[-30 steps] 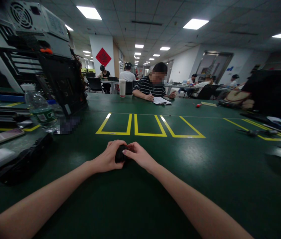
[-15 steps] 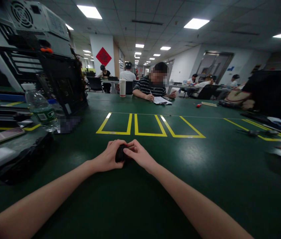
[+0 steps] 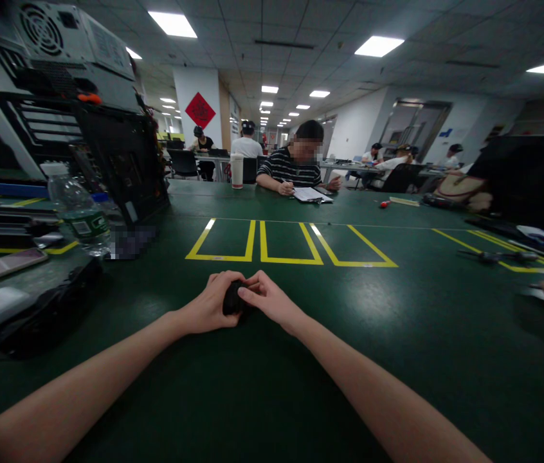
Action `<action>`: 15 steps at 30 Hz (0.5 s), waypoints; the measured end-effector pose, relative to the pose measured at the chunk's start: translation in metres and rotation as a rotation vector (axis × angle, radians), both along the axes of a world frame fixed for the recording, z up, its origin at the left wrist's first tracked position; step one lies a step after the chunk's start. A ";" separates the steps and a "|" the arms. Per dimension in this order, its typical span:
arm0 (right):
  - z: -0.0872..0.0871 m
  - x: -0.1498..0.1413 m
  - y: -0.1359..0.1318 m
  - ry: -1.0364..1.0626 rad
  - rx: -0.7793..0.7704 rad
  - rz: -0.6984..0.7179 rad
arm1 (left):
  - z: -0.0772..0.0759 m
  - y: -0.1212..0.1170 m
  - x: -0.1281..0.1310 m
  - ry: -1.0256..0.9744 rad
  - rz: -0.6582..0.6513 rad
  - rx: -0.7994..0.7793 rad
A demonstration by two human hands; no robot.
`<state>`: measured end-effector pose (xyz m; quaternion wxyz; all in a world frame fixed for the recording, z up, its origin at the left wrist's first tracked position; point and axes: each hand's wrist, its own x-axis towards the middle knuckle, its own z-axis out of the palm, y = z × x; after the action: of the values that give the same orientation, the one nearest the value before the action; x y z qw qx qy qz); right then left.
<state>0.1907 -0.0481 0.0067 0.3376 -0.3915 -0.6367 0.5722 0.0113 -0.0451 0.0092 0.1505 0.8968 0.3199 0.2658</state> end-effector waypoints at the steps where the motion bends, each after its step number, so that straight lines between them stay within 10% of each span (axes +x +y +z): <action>1: -0.001 -0.001 0.000 0.001 -0.002 -0.011 | 0.000 0.000 0.000 -0.004 0.004 0.005; 15: 0.003 0.001 -0.001 0.037 0.016 0.064 | -0.004 0.002 0.001 -0.012 0.014 0.020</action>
<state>0.1914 -0.0491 0.0096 0.3341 -0.3574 -0.6471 0.5847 0.0124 -0.0435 0.0055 0.1416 0.8944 0.3224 0.2756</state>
